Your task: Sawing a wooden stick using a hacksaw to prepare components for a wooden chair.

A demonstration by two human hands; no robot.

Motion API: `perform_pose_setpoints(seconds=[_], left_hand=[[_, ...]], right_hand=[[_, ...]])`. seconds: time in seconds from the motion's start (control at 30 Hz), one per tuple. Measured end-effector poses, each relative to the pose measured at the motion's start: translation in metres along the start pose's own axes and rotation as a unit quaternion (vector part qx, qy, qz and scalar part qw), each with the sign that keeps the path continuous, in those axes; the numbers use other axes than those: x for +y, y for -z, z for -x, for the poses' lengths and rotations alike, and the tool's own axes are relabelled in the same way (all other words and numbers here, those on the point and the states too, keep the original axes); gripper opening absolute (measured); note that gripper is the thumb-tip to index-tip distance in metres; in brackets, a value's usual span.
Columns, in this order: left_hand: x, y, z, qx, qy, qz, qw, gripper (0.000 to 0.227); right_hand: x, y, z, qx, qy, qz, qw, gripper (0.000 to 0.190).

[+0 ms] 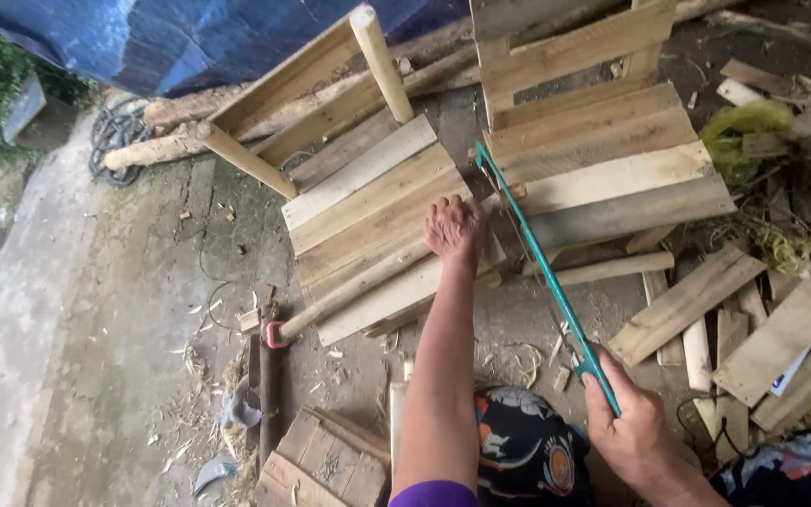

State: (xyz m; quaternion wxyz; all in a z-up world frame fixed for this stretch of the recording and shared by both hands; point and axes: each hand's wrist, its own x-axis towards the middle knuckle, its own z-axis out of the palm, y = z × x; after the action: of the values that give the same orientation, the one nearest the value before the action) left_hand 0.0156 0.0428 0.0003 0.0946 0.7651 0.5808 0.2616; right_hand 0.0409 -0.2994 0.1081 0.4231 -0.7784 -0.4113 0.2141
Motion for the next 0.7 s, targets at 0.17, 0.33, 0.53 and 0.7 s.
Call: perform_pose_setpoints(seconds=[0.17,0.33,0.53,0.7], left_hand=[[0.004,0.006,0.007,-0.004,-0.005,-0.015,1.0,0.038],[0.002,0.002,0.012,0.009,-0.029,-0.031,0.999,0.038],[-0.006,-0.008,0.02,0.038,-0.058,-0.039,0.997,0.035],[-0.01,-0.014,0.009,-0.008,0.01,-0.039,0.999,0.039]], right_hand=[[0.043,0.016,0.001,-0.033,0.023,-0.011,0.999,0.041],[0.003,0.046,-0.005,-0.039,-0.134,-0.102,0.985,0.038],[-0.001,0.028,-0.035,-0.03,-0.001,0.037,0.999,0.042],[-0.005,-0.037,-0.101,0.04,0.031,0.001,0.999,0.034]])
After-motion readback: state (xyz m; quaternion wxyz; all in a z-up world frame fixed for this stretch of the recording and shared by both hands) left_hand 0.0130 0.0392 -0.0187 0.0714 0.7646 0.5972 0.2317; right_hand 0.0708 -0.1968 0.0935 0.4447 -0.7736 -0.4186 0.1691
